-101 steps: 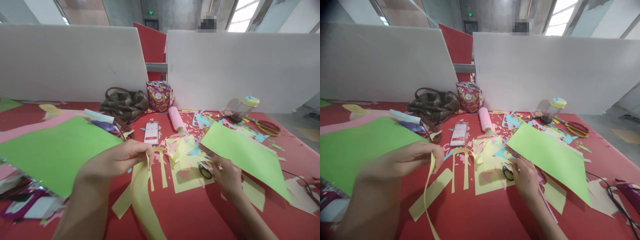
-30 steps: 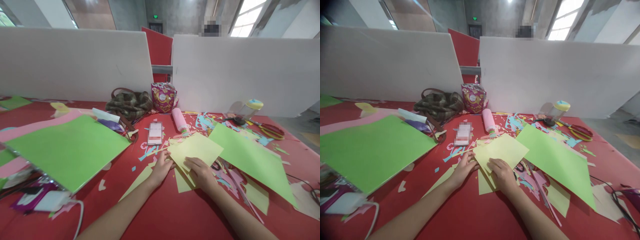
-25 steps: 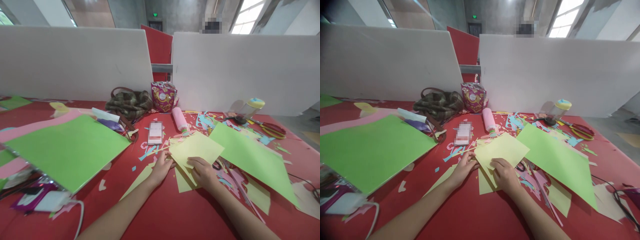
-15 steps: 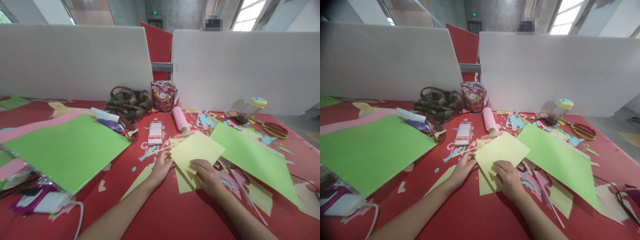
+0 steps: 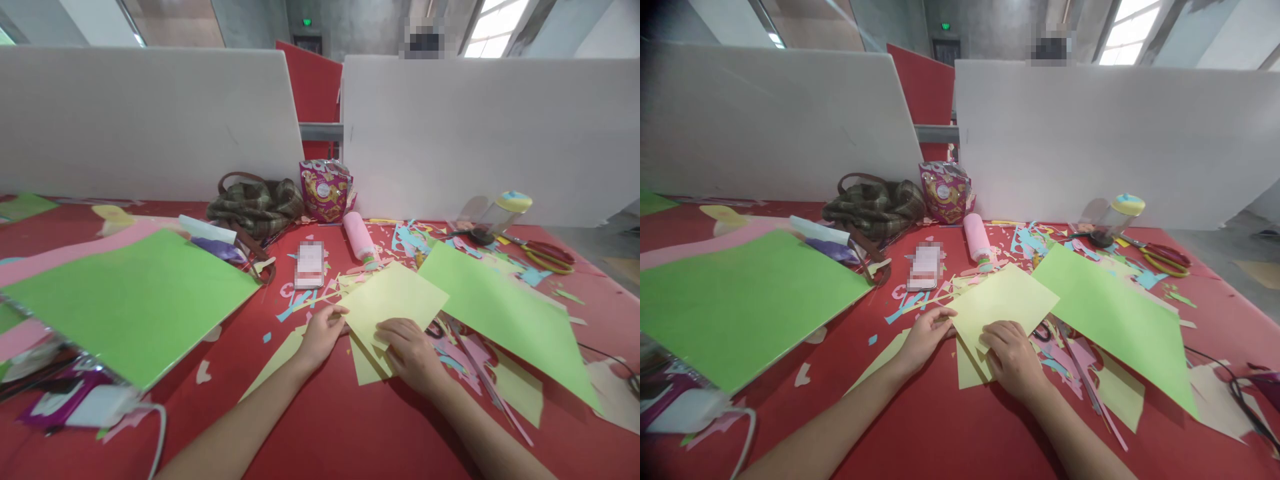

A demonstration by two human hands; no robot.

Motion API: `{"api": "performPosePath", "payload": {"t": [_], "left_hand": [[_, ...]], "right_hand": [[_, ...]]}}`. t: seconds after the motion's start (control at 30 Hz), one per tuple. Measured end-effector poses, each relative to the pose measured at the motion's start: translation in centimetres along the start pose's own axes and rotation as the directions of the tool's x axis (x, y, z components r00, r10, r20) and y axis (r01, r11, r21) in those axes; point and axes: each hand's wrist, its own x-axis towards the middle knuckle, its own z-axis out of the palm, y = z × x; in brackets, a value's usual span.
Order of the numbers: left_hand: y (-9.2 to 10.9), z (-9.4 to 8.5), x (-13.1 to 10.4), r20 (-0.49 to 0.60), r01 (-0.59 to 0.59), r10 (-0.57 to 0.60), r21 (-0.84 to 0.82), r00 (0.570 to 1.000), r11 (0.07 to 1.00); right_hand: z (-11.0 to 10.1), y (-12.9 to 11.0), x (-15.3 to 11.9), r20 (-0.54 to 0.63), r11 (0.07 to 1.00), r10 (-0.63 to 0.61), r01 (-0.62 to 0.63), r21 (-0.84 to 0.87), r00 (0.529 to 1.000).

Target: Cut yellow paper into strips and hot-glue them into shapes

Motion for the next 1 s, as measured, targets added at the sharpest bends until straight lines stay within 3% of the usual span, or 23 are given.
{"api": "performPosePath", "payload": {"t": [0.37, 0.5, 0.6, 0.73, 0.83, 0.9, 1.0], "left_hand": [[-0.4, -0.9, 0.5, -0.068, -0.028, 0.034, 0.08, 0.997, 0.996], [-0.2, -0.8, 0.6, -0.097, -0.045, 0.05, 0.055, 0.994, 0.997], [0.2, -0.7, 0.5, -0.146, -0.062, 0.067, 0.037, 0.987, 0.997], [0.5, -0.7, 0.3, -0.201, -0.082, 0.083, 0.015, 0.976, 0.997], [0.5, -0.7, 0.2, -0.219, -0.097, 0.093, -0.008, 0.971, 0.995], [0.5, -0.6, 0.2, -0.222, -0.112, 0.103, -0.029, 0.97, 0.993], [0.4, -0.5, 0.1, -0.22, -0.134, 0.118, -0.059, 0.968, 0.989]], "right_hand": [[-1.3, -1.7, 0.8, 0.092, 1.0, 0.001, -0.002, 0.006, 0.996], [-1.5, -1.7, 0.7, 0.055, 0.999, 0.035, -0.037, 0.034, 0.998], [-1.2, -1.3, 0.5, -0.017, 0.988, 0.152, -0.152, 0.039, 0.988], [-0.6, -0.6, 0.3, -0.132, 0.91, 0.41, -0.414, -0.009, 0.903], [-0.4, -0.5, 0.3, -0.091, 0.832, 0.555, -0.554, 0.035, 0.827], [-0.6, -0.7, 0.5, -0.003, 0.734, 0.664, -0.651, 0.195, 0.748], [-0.9, -1.3, 1.0, 0.119, 0.488, 0.778, -0.713, 0.504, 0.617]]}}
